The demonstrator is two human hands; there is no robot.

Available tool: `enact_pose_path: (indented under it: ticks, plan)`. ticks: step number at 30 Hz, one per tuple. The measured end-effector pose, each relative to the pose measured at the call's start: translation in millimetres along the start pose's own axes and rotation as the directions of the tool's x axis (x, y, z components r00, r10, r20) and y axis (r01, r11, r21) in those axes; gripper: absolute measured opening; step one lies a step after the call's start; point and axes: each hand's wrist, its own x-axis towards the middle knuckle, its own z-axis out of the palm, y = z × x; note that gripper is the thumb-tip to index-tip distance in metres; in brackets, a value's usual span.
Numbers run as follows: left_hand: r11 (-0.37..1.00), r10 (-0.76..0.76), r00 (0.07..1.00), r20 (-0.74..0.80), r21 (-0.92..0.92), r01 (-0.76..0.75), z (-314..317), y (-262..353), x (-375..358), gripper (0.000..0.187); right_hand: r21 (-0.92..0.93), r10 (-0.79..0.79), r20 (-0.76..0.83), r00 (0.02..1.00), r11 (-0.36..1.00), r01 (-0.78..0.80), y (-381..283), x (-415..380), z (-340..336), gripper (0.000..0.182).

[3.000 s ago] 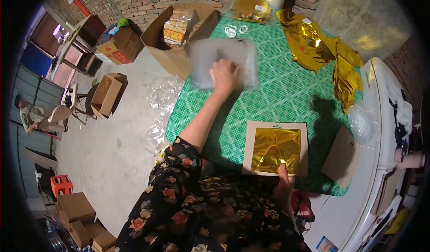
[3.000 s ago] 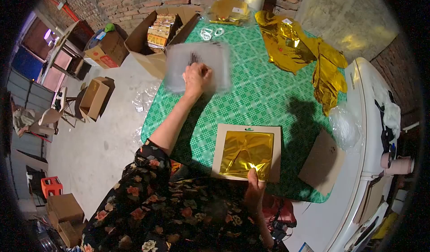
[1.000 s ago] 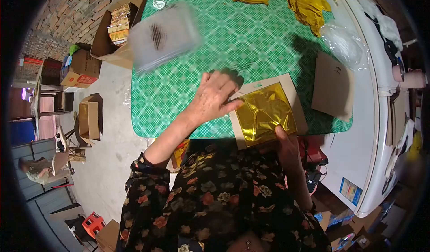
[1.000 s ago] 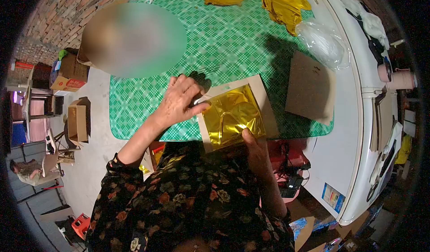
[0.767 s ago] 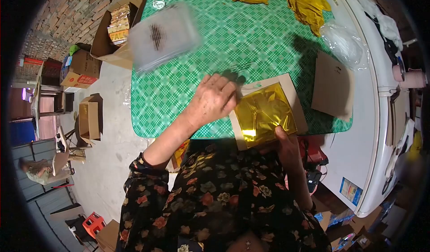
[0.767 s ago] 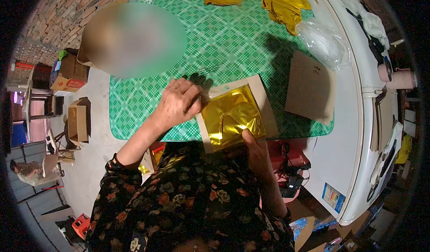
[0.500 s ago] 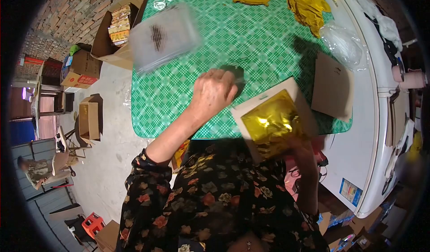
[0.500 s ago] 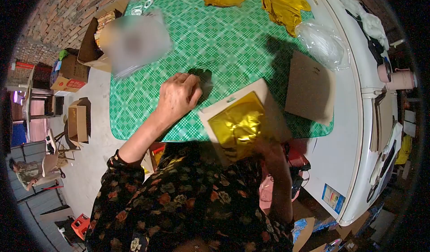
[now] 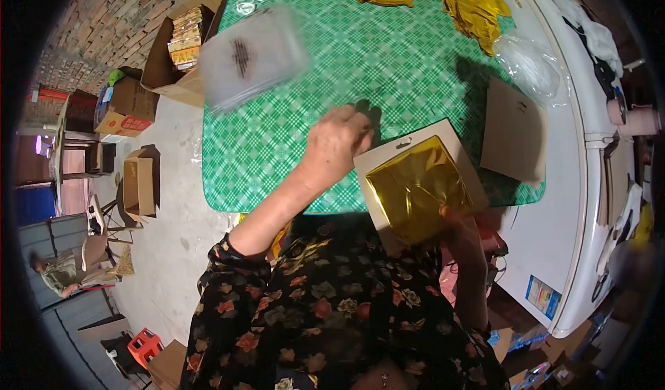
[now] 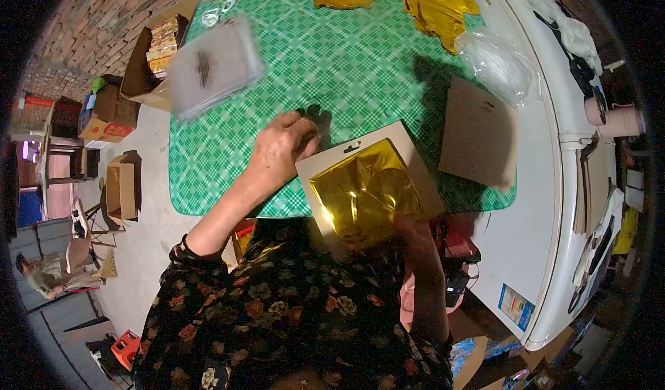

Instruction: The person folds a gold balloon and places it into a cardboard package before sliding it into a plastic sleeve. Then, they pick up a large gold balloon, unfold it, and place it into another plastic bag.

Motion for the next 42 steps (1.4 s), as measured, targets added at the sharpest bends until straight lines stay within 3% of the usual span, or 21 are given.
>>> enact_pose_path:
  ticks: [1, 3, 5, 7, 8, 10, 11, 13, 14, 16, 18, 21, 23, 25, 27, 29, 30, 32, 34, 39, 42]
  plan:
    - [0.999, -0.034, 0.999, 0.028, -0.041, 0.035, -2.6, -0.8, -1.1, 0.015, 0.062, 0.007, 0.003, 1.0, 0.998, -0.007, 0.4, 3.1, 5.9, 0.034]
    - [0.99, -0.06, 0.99, 0.124, -0.123, 0.075, -12.0, -3.7, 0.1, 0.017, -0.335, -0.282, 0.054, 0.958, 0.899, 0.283, 21.0, 0.8, -8.1, 0.031]
    - [0.978, -0.067, 0.981, 0.18, -0.182, 0.1, -16.5, -4.7, 3.0, 0.019, -0.598, -0.515, 0.117, 0.849, 0.646, 0.474, 29.0, -4.2, -22.0, 0.029]
    - [0.969, -0.071, 0.978, 0.195, -0.22, 0.114, -17.6, -5.2, 2.4, 0.019, -0.578, -0.517, 0.034, 0.855, 0.688, 0.439, 36.4, -8.1, -26.6, 0.028]
    - [0.974, -0.062, 0.979, 0.195, -0.201, 0.102, -17.9, -5.9, 1.7, 0.017, -0.431, -0.395, -0.075, 0.916, 0.841, 0.327, 45.6, -7.0, -25.3, 0.027]
    - [0.966, -0.087, 0.969, 0.23, -0.217, 0.138, -21.5, 0.8, 0.7, 0.017, -0.324, -0.325, -0.153, 0.933, 0.909, 0.263, 49.6, -5.5, -21.9, 0.028]
    - [0.962, -0.099, 0.964, 0.247, -0.224, 0.156, -21.8, 3.5, 0.2, 0.016, -0.389, -0.402, -0.142, 0.905, 0.863, 0.322, 49.1, -3.8, -20.9, 0.03]
    - [0.976, -0.065, 0.973, 0.219, -0.191, 0.109, -16.4, 3.5, -3.7, 0.017, -0.252, -0.325, -0.126, 0.937, 0.924, 0.286, 30.3, -2.4, -14.8, 0.034]
    - [0.981, -0.045, 0.977, 0.207, -0.175, 0.083, -14.3, 3.8, -5.0, 0.017, -0.044, -0.168, -0.092, 0.981, 0.985, 0.165, 13.7, -5.1, -12.1, 0.036]
    - [0.983, -0.059, 0.979, 0.197, -0.158, 0.091, -15.4, 9.2, -4.4, 0.018, 0.169, 0.013, -0.001, 1.0, 0.986, -0.013, 5.2, -10.3, -2.1, 0.039]
    - [0.989, -0.063, 0.979, 0.193, -0.122, 0.087, -13.6, 11.7, -4.2, 0.02, 0.185, 0.071, 0.052, 0.996, 0.979, -0.079, 11.6, -15.7, 5.3, 0.041]
    - [0.997, -0.067, 0.977, 0.205, -0.035, 0.076, -5.8, 15.1, -3.4, 0.024, 0.001, 0.068, 0.164, 0.984, 0.998, -0.069, 0.9, -6.7, 12.8, 0.042]
    - [0.996, -0.086, 0.972, 0.218, 0.028, 0.082, -2.0, 21.9, -5.1, 0.026, -0.004, 0.067, 0.178, 0.982, 0.998, -0.067, -1.3, -5.8, 16.6, 0.041]
    - [0.996, -0.074, 0.964, 0.256, 0.074, 0.056, 0.3, 24.5, -5.9, 0.027, 0.109, 0.061, 0.137, 0.989, 0.991, -0.076, 1.7, -7.1, 19.8, 0.039]
    - [0.996, -0.052, 0.963, 0.265, 0.087, 0.03, -2.0, 27.1, -2.5, 0.025, 0.005, -0.102, 0.073, 0.992, 0.995, 0.102, 24.6, -5.2, 16.7, 0.036]
    - [0.995, -0.068, 0.957, 0.284, 0.087, 0.045, -1.8, 26.2, 2.2, 0.023, -0.001, -0.073, 0.047, 0.996, 0.997, 0.073, 35.9, -4.7, 9.1, 0.035]
    - [0.995, -0.077, 0.954, 0.291, 0.088, 0.053, -1.6, 25.9, 4.7, 0.022, 0.05, 0.04, 0.052, 0.998, 0.998, -0.042, 15.7, -5.0, 8.0, 0.035]
    - [0.994, -0.048, 0.982, 0.185, 0.105, 0.029, 0.8, 25.5, 6.3, 0.018, 0.184, 0.152, 0.09, 0.984, 0.969, -0.166, -17.1, -6.4, 4.8, 0.037]
    - [0.995, -0.02, 0.995, 0.094, 0.101, 0.01, 5.7, 23.5, 5.2, 0.015, 0.351, 0.148, 0.14, 0.979, 0.917, -0.189, -35.7, -7.6, 2.3, 0.042]
    - [0.995, 0.036, 0.999, -0.035, 0.096, -0.033, 17.6, 21.3, -2.8, 0.012, 0.272, 0.169, 0.167, 0.971, 0.939, -0.21, -30.7, 1.1, -5.7, 0.046]
    - [0.994, 0.021, 1.0, 0.004, 0.108, -0.022, 18.0, 22.5, -4.2, 0.013, 0.19, 0.202, 0.225, 0.953, 0.95, -0.246, -36.4, 14.3, -8.5, 0.051]
